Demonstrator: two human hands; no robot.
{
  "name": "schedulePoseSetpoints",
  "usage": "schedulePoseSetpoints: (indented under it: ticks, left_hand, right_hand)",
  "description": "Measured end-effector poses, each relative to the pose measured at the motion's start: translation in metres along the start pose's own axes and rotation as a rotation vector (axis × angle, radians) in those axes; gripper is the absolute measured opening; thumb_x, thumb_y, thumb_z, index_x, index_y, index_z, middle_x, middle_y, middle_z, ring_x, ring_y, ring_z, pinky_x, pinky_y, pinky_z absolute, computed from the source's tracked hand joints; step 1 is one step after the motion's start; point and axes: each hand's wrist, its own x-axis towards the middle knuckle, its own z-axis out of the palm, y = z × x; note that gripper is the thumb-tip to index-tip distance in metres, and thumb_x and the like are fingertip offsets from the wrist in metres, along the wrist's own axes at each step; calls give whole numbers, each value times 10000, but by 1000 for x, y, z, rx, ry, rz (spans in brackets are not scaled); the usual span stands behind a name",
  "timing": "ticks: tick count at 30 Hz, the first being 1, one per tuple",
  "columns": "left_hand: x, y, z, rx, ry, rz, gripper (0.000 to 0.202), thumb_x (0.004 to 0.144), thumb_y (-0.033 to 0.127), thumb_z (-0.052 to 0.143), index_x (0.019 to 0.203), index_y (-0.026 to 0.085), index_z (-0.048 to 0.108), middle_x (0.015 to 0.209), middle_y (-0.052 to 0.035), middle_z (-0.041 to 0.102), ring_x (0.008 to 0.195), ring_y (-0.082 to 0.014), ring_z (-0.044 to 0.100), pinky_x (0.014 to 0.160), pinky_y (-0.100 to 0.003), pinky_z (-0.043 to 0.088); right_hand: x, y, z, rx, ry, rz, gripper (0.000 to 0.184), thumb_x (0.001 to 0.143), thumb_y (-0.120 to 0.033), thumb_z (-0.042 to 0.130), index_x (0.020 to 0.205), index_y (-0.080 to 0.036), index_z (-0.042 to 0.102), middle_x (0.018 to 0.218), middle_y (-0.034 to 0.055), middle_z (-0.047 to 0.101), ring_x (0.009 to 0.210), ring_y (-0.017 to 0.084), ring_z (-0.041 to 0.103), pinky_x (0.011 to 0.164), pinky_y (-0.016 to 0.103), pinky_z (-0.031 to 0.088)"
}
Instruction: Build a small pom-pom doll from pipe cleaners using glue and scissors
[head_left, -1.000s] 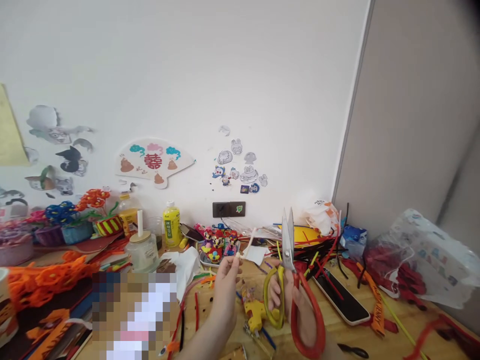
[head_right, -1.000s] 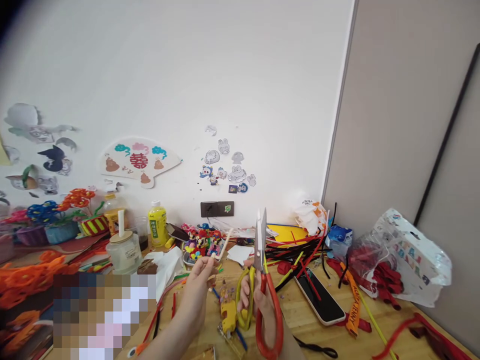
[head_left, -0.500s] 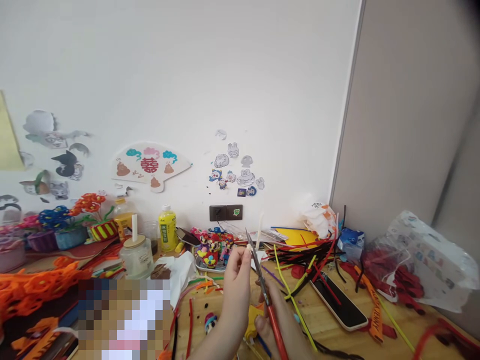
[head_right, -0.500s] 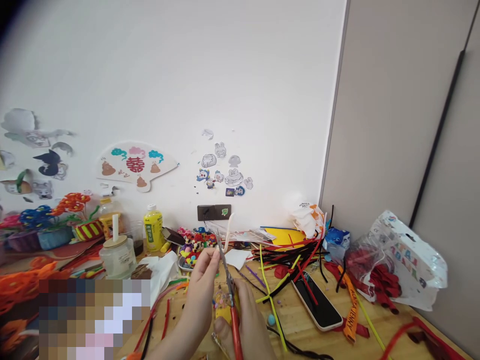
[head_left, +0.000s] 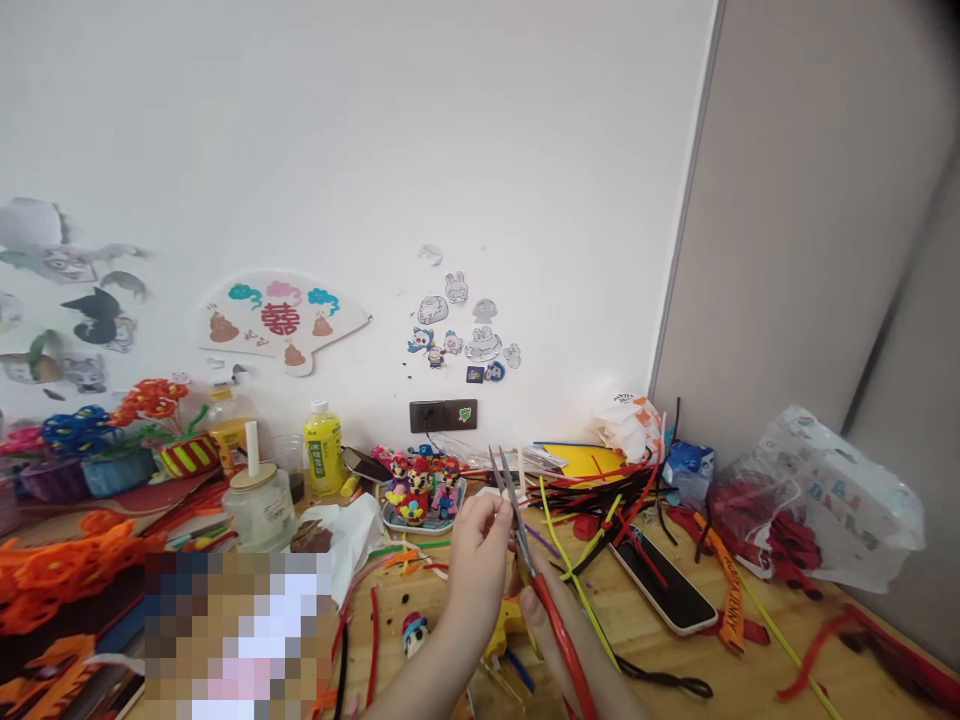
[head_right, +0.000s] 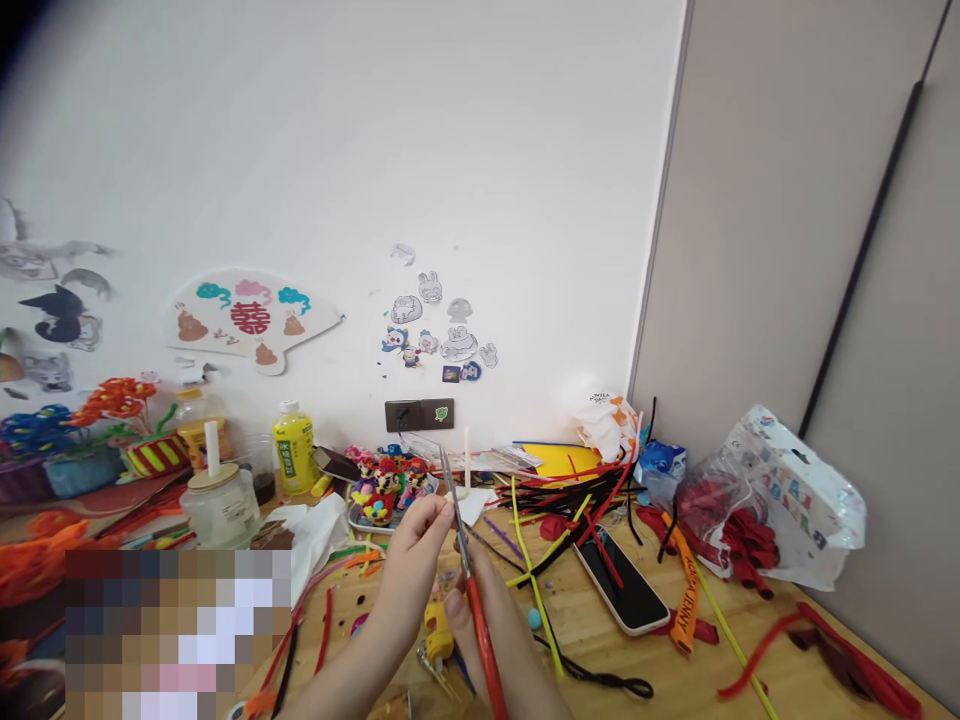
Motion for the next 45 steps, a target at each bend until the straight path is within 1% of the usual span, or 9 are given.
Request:
schedulePoseSetpoints:
  ticks: [6,14,19,26,30,33,36,41,45]
  left_hand:
    - [-2,-5,14,-73,-6,-97,307,692,408,498,491,221,361,522,48,357,535,-145,365,508,-233,302]
    - [-3,-12,25,-131,10,-159,268,690,367,492,522,215,350,553,55,363,565,-131,364,547,-225,315]
    - [-1,-18,34,-139,-3,-196,243,693,358,468,530,210,367,539,60,367,543,-124,375,529,-218,318]
    - [4,-27,36,-93,-59,-205,230,676,381,450,538,206,392,530,59,389,521,-117,393,515,-217,338]
    - [1,-30,13,13,-86,-219,276,675,387,444,484,217,339,464,75,319,456,-108,329,466,-222,298]
    - [-5,-28,-19,102,-128,-208,281,691,385,429,478,220,351,468,64,352,464,-119,344,474,-238,303]
    - [-11,-25,-56,184,-151,-193,294,701,391,446,478,222,353,465,64,350,471,-125,338,491,-247,306]
    - [-20,-28,-104,326,-181,-148,315,763,387,441,505,212,394,514,43,403,544,-147,394,538,-251,332]
    - [-28,-40,-117,470,-311,-29,261,821,343,405,608,202,459,645,8,489,673,-169,472,647,-264,381]
  right_hand:
    - [-4,2,-1,-66,-23,135,431,845,-434,450,1212,-213,498,1202,92,552,1154,243,468,958,402,394]
    - [-4,-8,-1,-85,34,170,368,847,-474,413,1008,-217,620,854,56,670,817,238,619,685,338,523]
    - [5,-5,1,-86,65,206,464,820,-555,389,883,-184,660,833,76,680,816,240,617,758,341,492]
    - [16,-1,-6,-163,60,234,488,829,-549,350,923,-175,649,822,81,689,818,235,619,730,321,483]
    - [25,-6,-28,-396,-8,331,403,820,-491,391,859,-180,644,808,81,690,749,231,631,661,306,482]
    - [21,-15,-50,-532,-14,393,295,773,-400,483,922,-198,637,862,88,690,806,250,630,700,326,471]
    - [-1,-23,-69,-700,-54,360,362,708,-288,540,1058,-217,602,1053,93,646,977,266,581,818,354,436]
    - [-51,-24,-92,-655,-426,238,463,645,-172,575,1101,-250,587,1073,57,634,985,221,576,848,298,431]
    - [-67,-11,-95,-669,-752,-4,391,668,-233,645,1054,-290,616,871,52,659,793,198,609,695,257,455]
